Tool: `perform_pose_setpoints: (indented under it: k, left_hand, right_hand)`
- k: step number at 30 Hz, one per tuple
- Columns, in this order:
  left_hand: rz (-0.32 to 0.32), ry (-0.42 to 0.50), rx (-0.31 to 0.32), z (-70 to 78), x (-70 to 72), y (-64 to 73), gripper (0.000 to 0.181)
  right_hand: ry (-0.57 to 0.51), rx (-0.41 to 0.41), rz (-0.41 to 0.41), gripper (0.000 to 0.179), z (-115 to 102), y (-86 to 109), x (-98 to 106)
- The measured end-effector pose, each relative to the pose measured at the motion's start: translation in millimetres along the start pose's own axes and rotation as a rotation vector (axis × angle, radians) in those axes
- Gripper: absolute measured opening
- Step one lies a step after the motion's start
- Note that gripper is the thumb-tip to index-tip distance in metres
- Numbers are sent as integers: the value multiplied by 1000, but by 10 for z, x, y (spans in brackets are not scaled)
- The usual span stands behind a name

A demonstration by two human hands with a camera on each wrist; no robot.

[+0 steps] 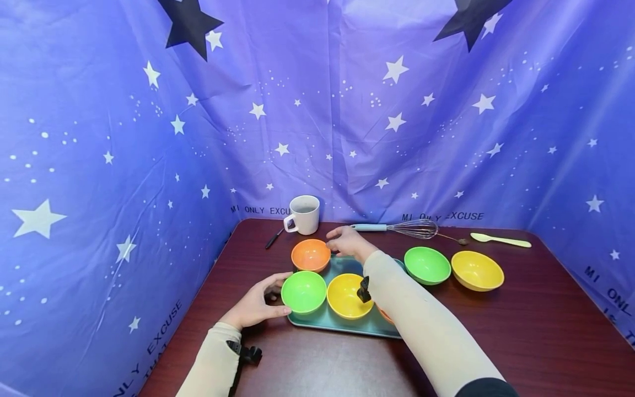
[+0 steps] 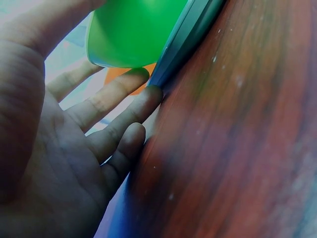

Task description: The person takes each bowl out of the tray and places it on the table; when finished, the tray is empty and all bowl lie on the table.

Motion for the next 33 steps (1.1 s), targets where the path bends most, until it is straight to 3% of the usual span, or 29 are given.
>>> perform_pose_setpoints:
  k: [14, 21, 22, 33]
  left_hand:
    - [7, 10, -12, -11, 13, -26, 80]
    - [16, 15, -16, -18, 15, -25, 80]
    - [19, 22, -21, 31, 15, -17, 80]
    - [7, -2, -11, -15, 10, -6, 79]
  right_hand:
    - [-113, -85, -85, 44, 163, -58, -98]
    - [-179, -60, -118, 48, 156, -70, -154]
    - [-180, -52, -120, 49, 147, -71, -163]
    - [-166, -16, -98, 48, 144, -108, -163]
Point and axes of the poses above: each hand's wrist, its own y-axis away from the middle knuckle, its own x-axis out of the back of the hand, z = x × y, the point moved 10 cm from there along -y, towards the middle knuckle, and after that the axes turned 14 degrees about -z, right-handed, at the moved point
